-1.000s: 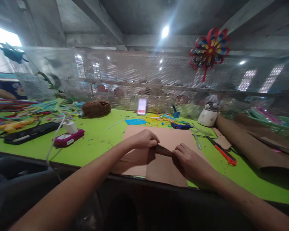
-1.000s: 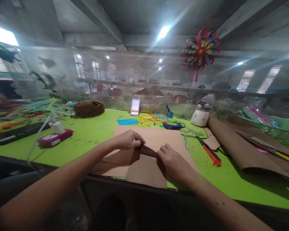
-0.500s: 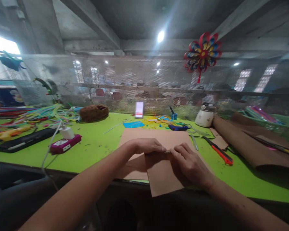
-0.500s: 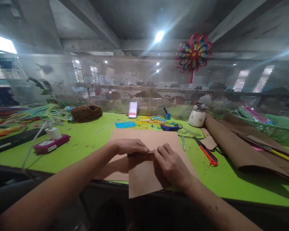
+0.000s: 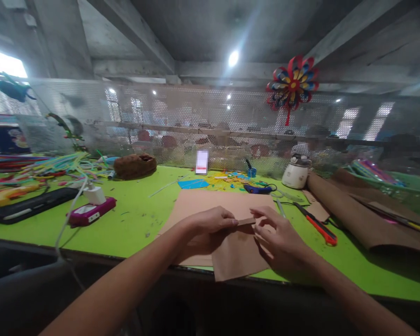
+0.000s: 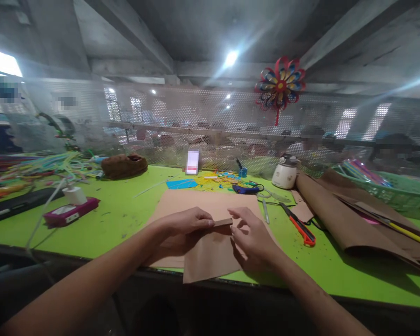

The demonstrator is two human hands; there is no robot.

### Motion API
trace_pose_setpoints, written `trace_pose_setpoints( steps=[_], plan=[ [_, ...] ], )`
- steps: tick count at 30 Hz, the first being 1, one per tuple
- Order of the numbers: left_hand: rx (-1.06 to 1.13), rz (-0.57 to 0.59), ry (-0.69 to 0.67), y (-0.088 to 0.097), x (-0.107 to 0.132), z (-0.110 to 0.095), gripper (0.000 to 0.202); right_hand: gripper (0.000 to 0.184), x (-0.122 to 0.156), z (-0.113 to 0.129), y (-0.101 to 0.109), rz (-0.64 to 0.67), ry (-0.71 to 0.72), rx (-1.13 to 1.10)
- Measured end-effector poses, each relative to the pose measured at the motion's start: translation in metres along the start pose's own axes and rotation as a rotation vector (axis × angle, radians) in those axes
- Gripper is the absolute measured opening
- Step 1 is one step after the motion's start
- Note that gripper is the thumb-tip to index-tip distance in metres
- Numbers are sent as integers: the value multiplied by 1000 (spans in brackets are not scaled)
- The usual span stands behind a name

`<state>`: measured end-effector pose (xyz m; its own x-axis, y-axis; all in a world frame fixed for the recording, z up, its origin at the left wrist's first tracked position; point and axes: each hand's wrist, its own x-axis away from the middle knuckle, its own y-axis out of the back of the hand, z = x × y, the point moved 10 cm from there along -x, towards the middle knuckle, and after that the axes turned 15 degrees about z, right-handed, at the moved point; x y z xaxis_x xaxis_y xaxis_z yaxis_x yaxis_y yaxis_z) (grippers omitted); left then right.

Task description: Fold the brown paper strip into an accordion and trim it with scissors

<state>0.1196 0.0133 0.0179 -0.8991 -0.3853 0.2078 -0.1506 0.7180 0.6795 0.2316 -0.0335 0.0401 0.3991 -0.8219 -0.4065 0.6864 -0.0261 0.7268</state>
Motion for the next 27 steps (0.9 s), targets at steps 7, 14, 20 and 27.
trace_pose_setpoints(
  steps=[7,14,20,27],
  plan=[
    [-249,-4,75,13,-2,-3,39,34,-38,-4,-25,467,-150,-224],
    [-336,-82,50,20,-1,0,38,35,-45,-27,-42,458,-233,-527],
    [-262,-181,21,19,5,3,40,35,-41,-40,-44,341,-288,-748],
    [-175,-310,60,23,15,10,54,36,-35,-25,-41,346,-275,-824]
  ],
)
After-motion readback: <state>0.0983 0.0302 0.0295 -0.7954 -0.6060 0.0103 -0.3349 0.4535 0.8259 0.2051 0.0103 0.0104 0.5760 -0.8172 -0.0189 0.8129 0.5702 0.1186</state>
